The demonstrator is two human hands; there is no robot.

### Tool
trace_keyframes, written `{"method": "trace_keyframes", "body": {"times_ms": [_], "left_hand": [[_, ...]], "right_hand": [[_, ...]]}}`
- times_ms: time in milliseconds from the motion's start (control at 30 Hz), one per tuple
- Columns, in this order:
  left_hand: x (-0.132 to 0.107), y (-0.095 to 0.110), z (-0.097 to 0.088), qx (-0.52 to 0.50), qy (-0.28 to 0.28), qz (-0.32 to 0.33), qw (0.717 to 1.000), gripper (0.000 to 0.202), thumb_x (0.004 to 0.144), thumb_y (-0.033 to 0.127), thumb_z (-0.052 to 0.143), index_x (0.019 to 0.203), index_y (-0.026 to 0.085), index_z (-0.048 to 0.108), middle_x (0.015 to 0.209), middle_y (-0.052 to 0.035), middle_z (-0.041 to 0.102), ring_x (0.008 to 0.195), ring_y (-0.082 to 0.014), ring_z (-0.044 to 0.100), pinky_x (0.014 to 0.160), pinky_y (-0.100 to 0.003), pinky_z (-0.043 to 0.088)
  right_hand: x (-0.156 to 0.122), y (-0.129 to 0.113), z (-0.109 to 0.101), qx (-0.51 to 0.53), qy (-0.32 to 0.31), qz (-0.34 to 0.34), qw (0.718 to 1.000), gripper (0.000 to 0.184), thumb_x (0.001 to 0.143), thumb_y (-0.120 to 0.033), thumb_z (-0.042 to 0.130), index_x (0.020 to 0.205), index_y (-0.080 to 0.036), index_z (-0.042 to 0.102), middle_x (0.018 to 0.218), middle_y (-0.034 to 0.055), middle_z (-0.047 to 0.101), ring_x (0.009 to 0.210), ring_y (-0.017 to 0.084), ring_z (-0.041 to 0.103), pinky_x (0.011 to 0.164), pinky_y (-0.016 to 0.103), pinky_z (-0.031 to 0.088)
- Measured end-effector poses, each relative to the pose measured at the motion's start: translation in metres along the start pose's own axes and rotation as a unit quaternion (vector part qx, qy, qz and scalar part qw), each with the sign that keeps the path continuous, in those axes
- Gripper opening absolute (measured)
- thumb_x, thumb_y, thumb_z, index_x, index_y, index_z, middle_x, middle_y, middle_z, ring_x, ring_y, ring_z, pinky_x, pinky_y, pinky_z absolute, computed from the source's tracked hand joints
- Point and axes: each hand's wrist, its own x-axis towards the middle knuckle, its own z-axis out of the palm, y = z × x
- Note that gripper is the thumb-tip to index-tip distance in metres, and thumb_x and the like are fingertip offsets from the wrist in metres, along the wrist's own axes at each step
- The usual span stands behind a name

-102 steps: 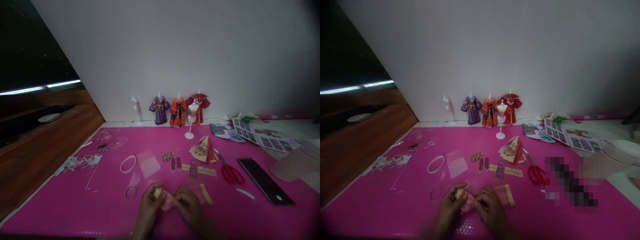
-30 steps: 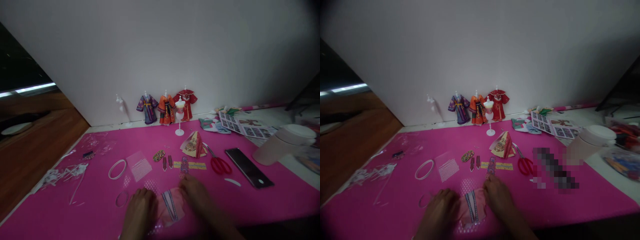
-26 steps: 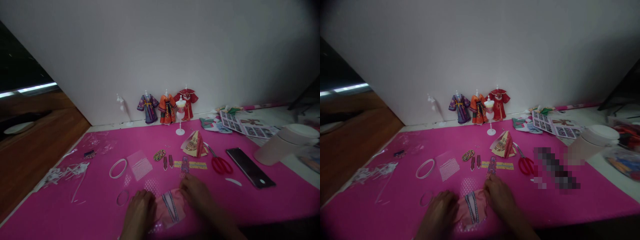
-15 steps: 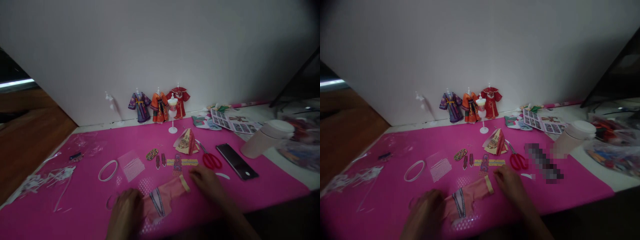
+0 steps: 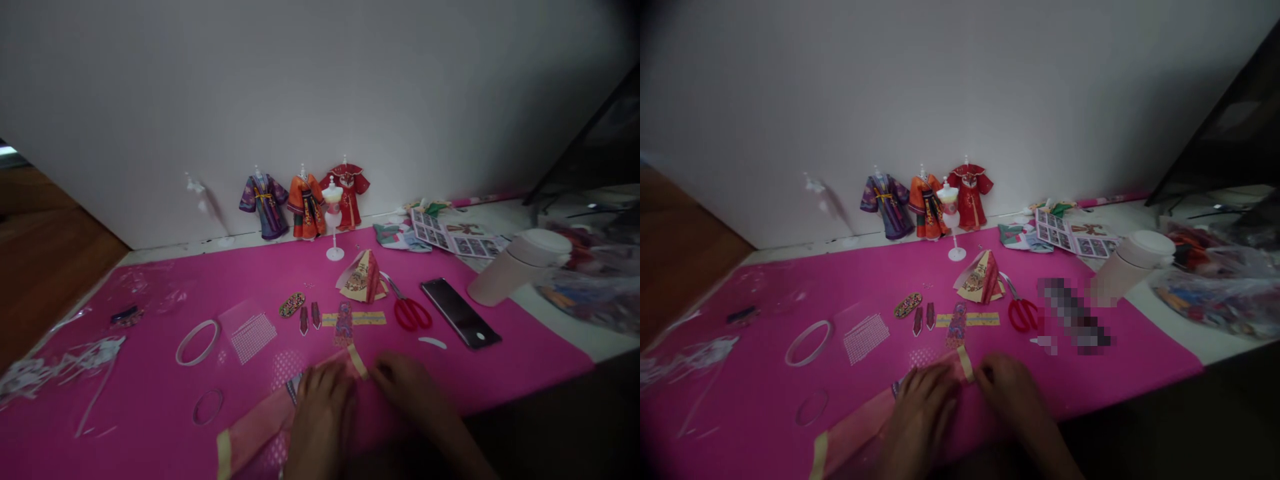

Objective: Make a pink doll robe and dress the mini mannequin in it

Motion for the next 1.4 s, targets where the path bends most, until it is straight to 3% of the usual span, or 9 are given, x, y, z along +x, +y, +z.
{"method": "trace_keyframes", "body": {"times_ms": [167,300,500,667,767,1033,1200,1300,1400], "left_hand": [[0.04,-0.001,-0.008,-0.012,0.009,-0.068,0.998,0.024,0.092,0.013,0.047,0.096,0.017,0.07,0.101,-0.0121,0.069,0.097,-0.0294,0.059,0.088,-0.046,0.042],[0.06,-0.004,-0.003,-0.046,0.005,-0.087,0.995,0.015,0.082,0.01,0.055,0.086,0.016,0.069,0.092,-0.0104,0.067,0.093,-0.0291,0.058,0.084,-0.043,0.04],[0.056,-0.015,-0.005,-0.178,0.021,-0.108,0.978,0.011,0.081,0.018,0.058,0.072,0.019,0.063,0.08,-0.0066,0.066,0.084,-0.0247,0.06,0.078,-0.036,0.042],[0.047,-0.022,-0.012,-0.316,0.037,-0.157,0.935,0.019,0.084,0.033,0.056,0.074,0.019,0.062,0.068,-0.0012,0.064,0.063,-0.0178,0.059,0.062,-0.028,0.046],[0.044,-0.023,-0.015,-0.369,0.049,-0.179,0.911,0.021,0.082,0.036,0.06,0.072,0.018,0.063,0.064,0.0003,0.064,0.057,-0.0157,0.058,0.056,-0.026,0.046],[0.049,-0.019,-0.013,-0.422,0.065,-0.183,0.886,0.017,0.077,0.034,0.066,0.076,0.018,0.069,0.074,-0.0037,0.073,0.069,-0.0195,0.067,0.066,-0.03,0.053],[0.05,-0.011,-0.018,-0.404,0.077,-0.166,0.896,0.019,0.078,0.034,0.064,0.09,0.021,0.072,0.093,-0.0065,0.076,0.091,-0.0237,0.07,0.085,-0.036,0.054],[0.036,-0.015,-0.032,-0.365,0.112,-0.166,0.909,0.021,0.078,0.037,0.066,0.093,0.024,0.073,0.104,-0.0063,0.074,0.104,-0.0259,0.066,0.097,-0.041,0.047],[0.005,-0.033,-0.049,-0.311,0.161,-0.19,0.917,0.023,0.077,0.043,0.067,0.089,0.025,0.073,0.101,-0.0064,0.073,0.102,-0.0284,0.064,0.095,-0.044,0.048]], "right_hand": [[-0.003,0.0,0.003,0.027,-0.005,0.001,1.0,0.019,0.09,-0.026,0.051,0.075,-0.022,0.063,0.076,0.0035,0.069,0.072,0.021,0.064,0.066,0.032,0.041],[-0.007,-0.001,0.006,0.052,-0.002,0.006,0.999,0.015,0.087,-0.025,0.053,0.079,-0.022,0.065,0.08,0.0041,0.07,0.075,0.022,0.065,0.067,0.032,0.042],[-0.007,0.0,0.004,0.12,0.014,0.011,0.993,0.015,0.086,-0.028,0.056,0.084,-0.021,0.069,0.082,0.0059,0.071,0.075,0.024,0.066,0.069,0.035,0.047],[-0.006,-0.009,0.0,0.204,0.022,0.006,0.979,0.029,0.085,-0.035,0.061,0.108,-0.018,0.069,0.106,0.0105,0.073,0.094,0.025,0.067,0.083,0.038,0.052],[-0.007,-0.018,-0.001,0.242,0.007,0.006,0.97,0.036,0.079,-0.028,0.066,0.113,-0.02,0.068,0.107,0.0087,0.074,0.094,0.024,0.068,0.084,0.037,0.054],[-0.007,-0.029,0.003,0.273,0.037,0.037,0.961,0.034,0.08,-0.028,0.063,0.113,-0.02,0.068,0.089,0.0047,0.075,0.082,0.022,0.069,0.074,0.034,0.055],[-0.008,-0.023,-0.001,0.247,0.058,0.057,0.966,0.032,0.087,-0.043,0.061,0.108,-0.021,0.07,0.084,0.0039,0.074,0.077,0.023,0.07,0.069,0.032,0.055],[-0.013,-0.009,-0.004,0.215,0.066,0.075,0.972,0.035,0.089,-0.048,0.058,0.109,-0.022,0.07,0.081,0.0037,0.074,0.071,0.022,0.07,0.065,0.033,0.055],[-0.021,0.009,-0.009,0.176,0.086,0.077,0.978,0.035,0.084,-0.041,0.062,0.111,-0.021,0.069,0.092,0.0067,0.075,0.079,0.025,0.07,0.071,0.038,0.055]]}}
